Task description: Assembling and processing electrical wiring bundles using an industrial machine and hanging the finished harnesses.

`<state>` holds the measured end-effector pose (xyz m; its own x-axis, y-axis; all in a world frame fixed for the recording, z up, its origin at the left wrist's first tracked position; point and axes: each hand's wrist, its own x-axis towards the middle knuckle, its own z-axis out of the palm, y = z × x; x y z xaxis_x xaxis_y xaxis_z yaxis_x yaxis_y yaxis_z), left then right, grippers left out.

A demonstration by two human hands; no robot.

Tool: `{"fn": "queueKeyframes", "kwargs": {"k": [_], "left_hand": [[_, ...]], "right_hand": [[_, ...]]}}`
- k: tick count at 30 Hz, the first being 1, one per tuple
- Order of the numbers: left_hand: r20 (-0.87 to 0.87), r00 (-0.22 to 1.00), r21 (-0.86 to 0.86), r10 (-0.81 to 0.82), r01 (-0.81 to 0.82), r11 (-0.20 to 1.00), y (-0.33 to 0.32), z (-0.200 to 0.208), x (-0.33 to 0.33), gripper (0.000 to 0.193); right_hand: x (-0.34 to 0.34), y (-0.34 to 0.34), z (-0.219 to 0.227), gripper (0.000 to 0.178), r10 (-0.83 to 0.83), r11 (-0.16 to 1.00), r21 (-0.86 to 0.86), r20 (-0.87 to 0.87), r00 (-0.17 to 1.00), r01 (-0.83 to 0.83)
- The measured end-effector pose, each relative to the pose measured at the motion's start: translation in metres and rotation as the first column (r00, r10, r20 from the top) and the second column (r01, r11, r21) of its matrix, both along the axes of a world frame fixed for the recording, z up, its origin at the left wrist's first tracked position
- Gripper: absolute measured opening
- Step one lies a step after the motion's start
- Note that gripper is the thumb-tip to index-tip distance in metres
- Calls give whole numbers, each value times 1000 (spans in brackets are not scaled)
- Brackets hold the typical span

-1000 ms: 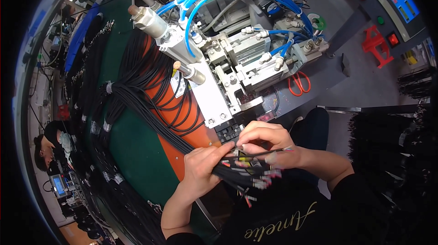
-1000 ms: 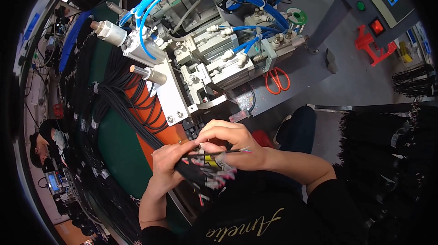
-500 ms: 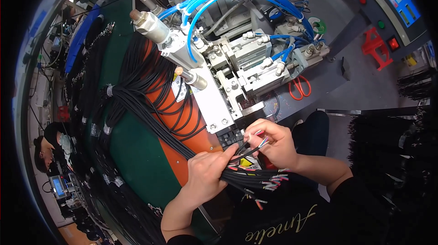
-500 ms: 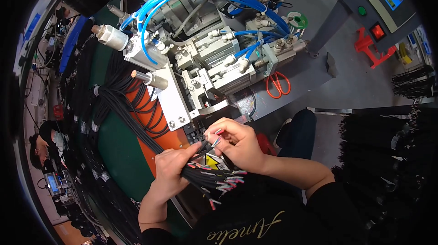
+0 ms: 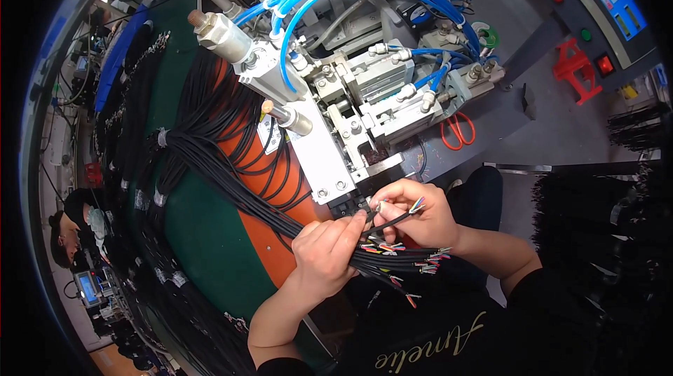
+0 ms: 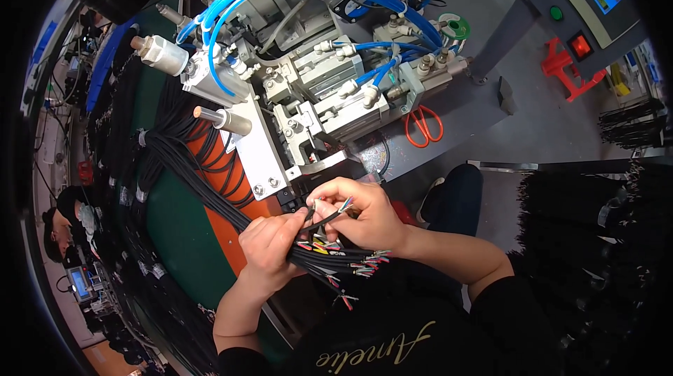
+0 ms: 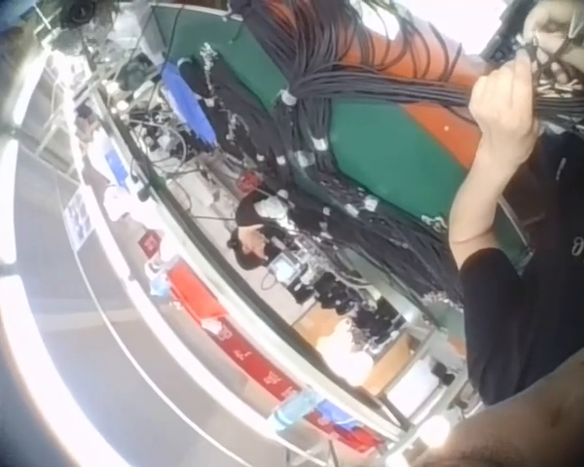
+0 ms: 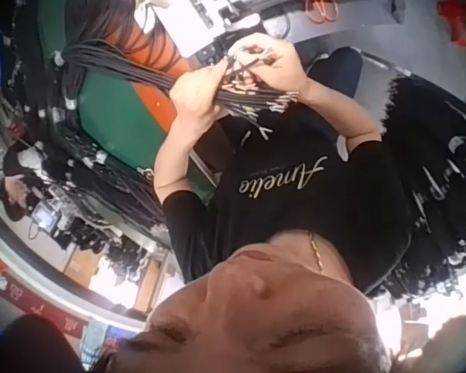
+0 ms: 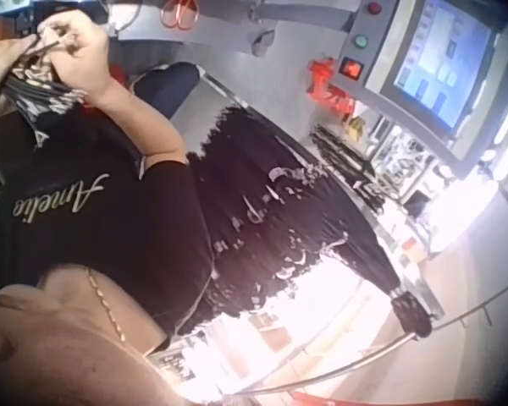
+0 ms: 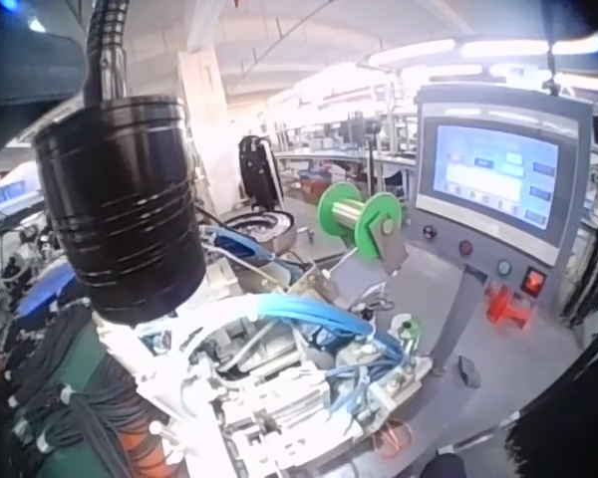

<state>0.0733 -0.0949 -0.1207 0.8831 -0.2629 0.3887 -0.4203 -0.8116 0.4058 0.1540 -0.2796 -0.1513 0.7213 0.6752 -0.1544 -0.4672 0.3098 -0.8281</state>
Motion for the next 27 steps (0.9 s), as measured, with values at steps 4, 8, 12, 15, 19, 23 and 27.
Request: {"fn": "queueKeyframes", "kwargs": {"k": [4, 8, 12, 15, 19, 23, 27], "left_hand": [[-116, 991, -187, -69, 46, 981, 2, 2, 6, 45], [-7, 999, -39, -40, 40, 998, -3, 2, 5, 40], [73, 997, 75, -20, 15, 997, -6, 0, 4, 36], [105, 994, 108, -17, 5, 994, -7, -1, 4, 35], [119, 993, 91, 11, -22, 996, -8, -1, 3, 34], [151, 988, 64, 22, -32, 997, -11, -3, 4, 33], [46, 997, 28, 56, -57, 998, -10, -2, 3, 30]], "right_hand": [[12, 1, 0, 17, -37, 997, -23, 654, 755, 68], [18, -5, 6, 9, 196, 974, -75, -189, 962, -213], [18, 1, 7, 9, 235, 971, -3, -192, 953, -240], [14, 7, 5, 10, 195, 980, -40, -44, 980, -197], [12, 1, 6, 17, 192, 981, 80, -221, 956, -179], [10, 1, 7, 19, 190, 975, 168, -274, 943, -148], [-1, 7, 3, 23, 116, 991, 79, -83, 990, -109]]}}
